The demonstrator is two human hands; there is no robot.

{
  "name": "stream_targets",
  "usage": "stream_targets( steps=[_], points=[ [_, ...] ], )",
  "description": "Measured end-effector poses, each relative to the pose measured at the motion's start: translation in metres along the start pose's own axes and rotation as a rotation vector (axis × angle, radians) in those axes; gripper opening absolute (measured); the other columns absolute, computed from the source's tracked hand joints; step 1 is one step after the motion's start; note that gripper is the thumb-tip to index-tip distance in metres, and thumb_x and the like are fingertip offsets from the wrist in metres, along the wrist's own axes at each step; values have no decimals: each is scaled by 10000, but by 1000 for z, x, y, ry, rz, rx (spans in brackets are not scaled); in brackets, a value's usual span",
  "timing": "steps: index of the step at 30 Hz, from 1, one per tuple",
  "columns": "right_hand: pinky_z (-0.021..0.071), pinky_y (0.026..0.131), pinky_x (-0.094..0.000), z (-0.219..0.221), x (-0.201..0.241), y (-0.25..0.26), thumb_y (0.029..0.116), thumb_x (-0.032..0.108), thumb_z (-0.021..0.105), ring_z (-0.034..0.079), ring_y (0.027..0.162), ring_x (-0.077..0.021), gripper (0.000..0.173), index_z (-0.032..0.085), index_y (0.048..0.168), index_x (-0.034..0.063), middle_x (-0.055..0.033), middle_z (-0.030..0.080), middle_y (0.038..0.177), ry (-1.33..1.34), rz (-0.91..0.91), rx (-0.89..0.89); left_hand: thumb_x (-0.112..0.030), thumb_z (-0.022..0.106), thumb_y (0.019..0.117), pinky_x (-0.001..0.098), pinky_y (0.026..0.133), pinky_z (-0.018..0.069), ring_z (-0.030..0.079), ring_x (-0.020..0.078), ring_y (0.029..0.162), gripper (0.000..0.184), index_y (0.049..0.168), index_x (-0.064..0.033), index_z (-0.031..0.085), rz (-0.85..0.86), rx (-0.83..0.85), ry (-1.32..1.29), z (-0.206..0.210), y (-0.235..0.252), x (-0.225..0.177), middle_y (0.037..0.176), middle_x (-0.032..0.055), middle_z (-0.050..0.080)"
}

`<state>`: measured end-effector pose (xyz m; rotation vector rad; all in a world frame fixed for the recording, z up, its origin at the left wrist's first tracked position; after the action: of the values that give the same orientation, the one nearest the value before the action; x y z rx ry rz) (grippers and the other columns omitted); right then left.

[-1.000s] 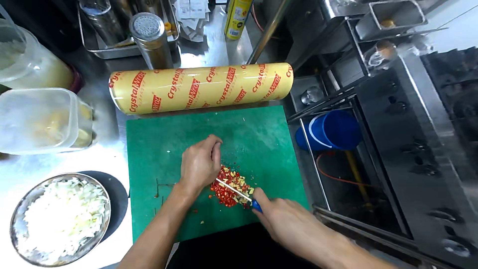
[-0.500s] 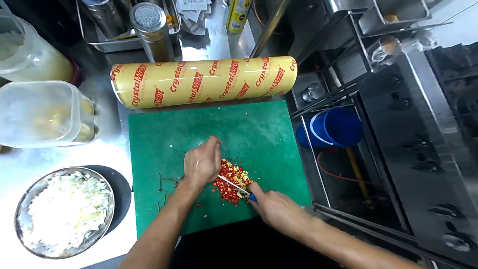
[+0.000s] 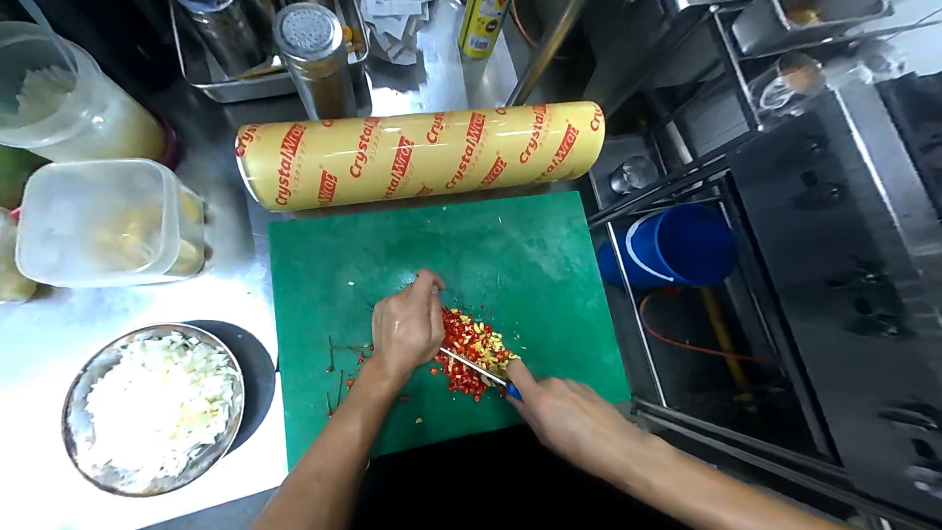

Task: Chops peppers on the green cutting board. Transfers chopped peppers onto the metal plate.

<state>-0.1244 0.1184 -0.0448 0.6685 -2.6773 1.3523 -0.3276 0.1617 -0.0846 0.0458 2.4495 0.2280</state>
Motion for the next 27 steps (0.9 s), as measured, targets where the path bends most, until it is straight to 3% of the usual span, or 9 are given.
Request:
stream_targets(
  steps=[4,7,11,15,17,21,25,27],
  points=[
    [573,775,-545,-5,0,0,1109,292,418,716,878,-408,320,479,1355,97,-186,686,900,10,16,37,-155,404,997,464,474,501,658,275,581,290,1083,-66,667,1,-11,11,1,0,0,700,78,655],
    [584,714,-513,-14,2,-5,1103,302,429,722,814,-377,285,502,1303,112,-150,679,842,-52,-2,-21,-146,389,1008,434,475,497,640,239,573,292,1083,-63,660,-19,-45,-42,-1,2,3,688,65,638],
    [582,779,-526,-3,-8,9,1102,302,437,718,875,-391,337,498,1354,87,-179,688,905,6,-13,7,-151,413,1008,457,465,493,656,268,572,268,1084,-75,659,-30,-9,28,0,3,-3,691,72,652],
    [579,758,-511,-16,-3,2,1106,312,418,716,862,-376,309,489,1319,100,-157,677,880,-43,-4,32,-153,377,1018,445,481,503,648,251,578,302,1093,-62,655,-46,-37,-8,-1,4,2,696,68,648],
    [575,793,-540,-1,-9,7,1106,314,424,715,896,-398,354,487,1370,86,-185,687,920,33,9,40,-148,403,1000,466,467,501,662,278,575,286,1077,-59,664,-23,-17,32,1,1,-3,698,84,662],
    [575,773,-523,-5,-9,2,1106,348,417,714,866,-380,351,497,1331,91,-165,681,889,21,-11,13,-155,397,1024,456,476,505,658,269,579,286,1084,-64,661,-8,-23,6,2,4,-3,698,78,654],
    [582,633,-512,-13,8,-24,1088,308,453,715,719,-377,320,518,1310,86,-146,674,784,-34,-70,-101,-151,393,1006,398,450,496,607,190,515,297,1070,-55,666,24,-98,-65,-13,-2,-4,655,39,630],
    [585,675,-523,-3,10,-22,1098,299,434,720,770,-389,326,491,1343,92,-160,683,836,-25,-34,-39,-147,390,1002,409,458,506,620,202,527,293,1070,-49,658,15,-77,-55,-7,-12,0,656,46,631]
  ],
)
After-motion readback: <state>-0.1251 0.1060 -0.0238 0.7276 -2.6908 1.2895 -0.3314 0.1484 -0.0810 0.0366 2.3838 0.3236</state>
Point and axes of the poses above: each hand's wrist, its own y-axis towards the middle knuckle, its own z-axis out of the palm, x = y × z, the point moved 5 cm from there along y, towards the middle knuckle
